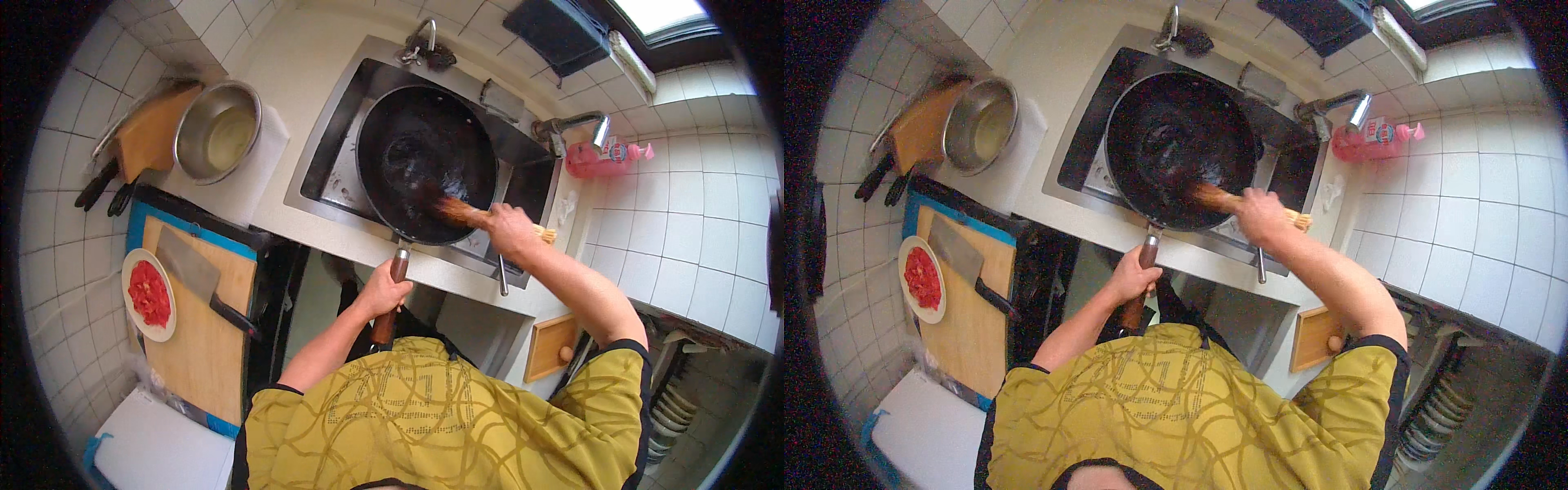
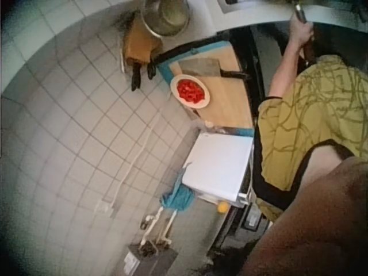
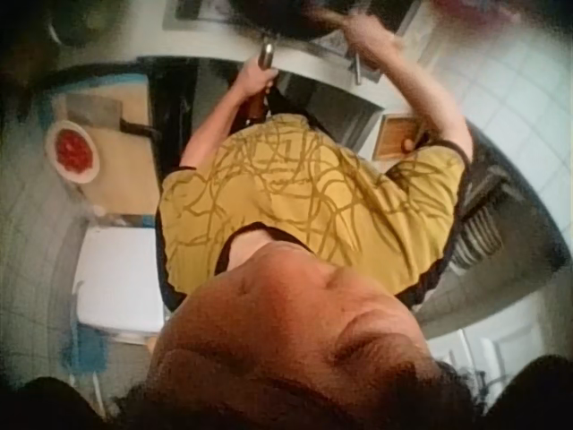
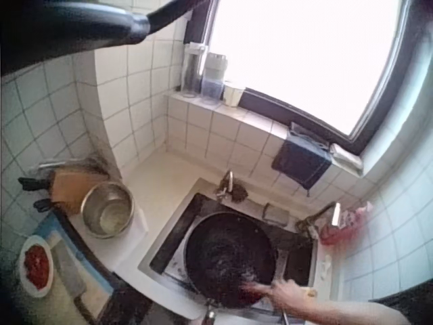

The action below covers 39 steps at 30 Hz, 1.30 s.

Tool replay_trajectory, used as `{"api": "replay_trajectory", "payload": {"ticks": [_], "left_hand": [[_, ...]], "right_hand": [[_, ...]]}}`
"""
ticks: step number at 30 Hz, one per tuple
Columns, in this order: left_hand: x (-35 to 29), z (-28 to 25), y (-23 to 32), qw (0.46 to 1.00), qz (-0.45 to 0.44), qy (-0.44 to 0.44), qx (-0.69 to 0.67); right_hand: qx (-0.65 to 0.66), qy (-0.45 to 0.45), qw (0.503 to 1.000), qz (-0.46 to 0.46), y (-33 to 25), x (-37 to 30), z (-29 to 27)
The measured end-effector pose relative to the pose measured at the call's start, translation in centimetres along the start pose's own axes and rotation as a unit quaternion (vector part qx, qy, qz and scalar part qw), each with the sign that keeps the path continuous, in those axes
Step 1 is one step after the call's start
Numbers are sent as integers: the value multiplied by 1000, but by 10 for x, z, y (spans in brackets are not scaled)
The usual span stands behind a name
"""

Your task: The person stir-fries mixed vegetables in a wok on an electric stove, then transfers the cooked food into a white bowl. After serving, they rinse the wok with water and scrub it with a brush at the sink.

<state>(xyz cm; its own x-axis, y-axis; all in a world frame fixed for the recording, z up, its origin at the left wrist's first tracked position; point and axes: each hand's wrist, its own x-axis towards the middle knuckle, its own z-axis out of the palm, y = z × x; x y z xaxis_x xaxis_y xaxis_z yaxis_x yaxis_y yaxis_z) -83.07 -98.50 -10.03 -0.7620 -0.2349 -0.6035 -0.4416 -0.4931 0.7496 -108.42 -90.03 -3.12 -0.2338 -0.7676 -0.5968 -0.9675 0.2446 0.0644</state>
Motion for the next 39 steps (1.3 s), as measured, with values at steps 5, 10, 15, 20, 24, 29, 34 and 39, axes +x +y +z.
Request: {"api": "replay_trajectory", "payload": {"ticks": [5,10,15,20,24,29,34,39], "left_hand": [[0,1,-3,998,2,29,56],[1,1,-10,998,-2,30,49],[0,3,-1,1000,-4,9,-11],[1,6,-9,1000,-2,25,-7],[1,7,-8,999,2,35,28],[1,6,-8,1000,18,22,-3],[1,7,-8,1000,10,21,-16],[-2,11,-4,999,2,46,10]], "right_hand": [[-15,117,993,15,-20,56,-15],[-19,169,983,65,25,74,-22],[-85,35,994,61,21,14,5],[30,129,991,-5,-22,19,6],[-15,132,989,64,-8,61,-16],[-17,100,991,83,15,31,3],[4,100,995,24,-17,14,7],[10,185,980,71,-7,66,-8]]}}
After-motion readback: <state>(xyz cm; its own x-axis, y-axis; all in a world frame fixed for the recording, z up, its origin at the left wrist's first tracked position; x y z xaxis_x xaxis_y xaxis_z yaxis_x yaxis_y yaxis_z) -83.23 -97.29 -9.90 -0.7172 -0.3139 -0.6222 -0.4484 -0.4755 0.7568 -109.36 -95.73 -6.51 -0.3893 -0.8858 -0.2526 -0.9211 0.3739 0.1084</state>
